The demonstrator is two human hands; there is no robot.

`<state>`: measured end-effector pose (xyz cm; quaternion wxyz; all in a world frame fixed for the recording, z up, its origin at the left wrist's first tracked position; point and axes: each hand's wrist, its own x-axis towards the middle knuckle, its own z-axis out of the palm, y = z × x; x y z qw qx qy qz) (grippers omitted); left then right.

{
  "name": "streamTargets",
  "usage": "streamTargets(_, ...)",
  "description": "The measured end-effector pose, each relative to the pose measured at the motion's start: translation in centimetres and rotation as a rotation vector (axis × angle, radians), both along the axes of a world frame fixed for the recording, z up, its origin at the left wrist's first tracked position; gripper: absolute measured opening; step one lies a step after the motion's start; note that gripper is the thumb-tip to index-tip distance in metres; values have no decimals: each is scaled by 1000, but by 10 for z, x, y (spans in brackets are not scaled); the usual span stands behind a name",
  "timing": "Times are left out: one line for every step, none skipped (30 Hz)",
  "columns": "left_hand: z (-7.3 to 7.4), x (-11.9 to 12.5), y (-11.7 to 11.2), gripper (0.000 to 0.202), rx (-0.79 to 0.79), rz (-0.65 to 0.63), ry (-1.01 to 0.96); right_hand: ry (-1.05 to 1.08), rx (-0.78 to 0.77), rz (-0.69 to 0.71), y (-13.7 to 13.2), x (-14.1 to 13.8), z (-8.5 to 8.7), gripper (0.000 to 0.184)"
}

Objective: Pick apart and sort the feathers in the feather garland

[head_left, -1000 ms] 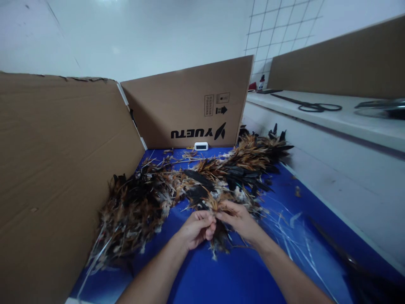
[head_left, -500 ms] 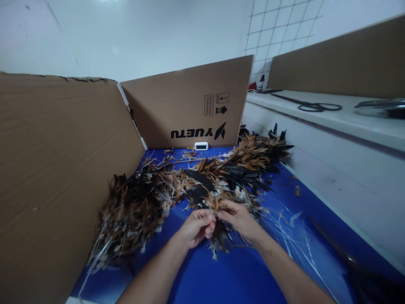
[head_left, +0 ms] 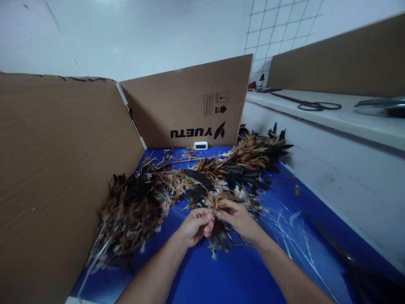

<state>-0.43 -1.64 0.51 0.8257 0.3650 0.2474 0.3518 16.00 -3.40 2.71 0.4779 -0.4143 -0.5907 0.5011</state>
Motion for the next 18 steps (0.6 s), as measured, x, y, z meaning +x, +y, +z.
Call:
streamTargets(1,0,1,27,4,20,2,-19,0,-19,1,1,0,18)
streamTargets(2,-1,1,27,7,43,-1,-49,6,-43,1,3,0,19)
streamTargets(3,-1,2,26,11,71,-11,-98,22,-63,1,5,1,18)
streamTargets(4,-2,4,26,13,104,-26,-169,51,-73,1,8,2,16)
streamTargets(4,-3,5,25,13,138,-42,-258,91,-70,0,10,4,13)
streamTargets(5,-4,7,23,11,173,-56,-357,140,-52,-1,12,5,11)
streamTargets(5,-5,9,22,8,206,-68,-456,191,-22,-2,13,7,11)
streamTargets(4,-6,12,21,6,237,-76,-546,236,15,-3,14,8,12)
streamTargets(4,-8,14,21,3,263,-81,-618,273,54,-5,13,9,13)
streamTargets(3,-8,15,22,1,286,-84,-675,301,91,-7,12,9,13)
streamTargets(2,-9,17,22,-1,304,-85,-722,321,123,-8,11,9,14)
streamTargets(1,-10,18,23,-4,317,-84,-762,335,148,-9,9,8,16)
streamTargets(0,-10,19,24,-6,325,-81,-798,345,167,-10,7,7,17)
streamTargets(0,-11,19,24,-7,330,-77,-829,353,183,-11,5,5,17)
streamTargets(0,-11,20,24,-8,331,-75,-854,362,195,-11,3,4,14)
streamTargets(0,-11,20,24,-8,331,-74,-871,368,203,-11,2,4,11)
streamTargets(0,-11,19,24,-6,330,-73,-876,372,207,-10,2,3,11)
streamTargets(0,-11,19,24,-4,326,-71,-869,374,202,-10,2,4,13)
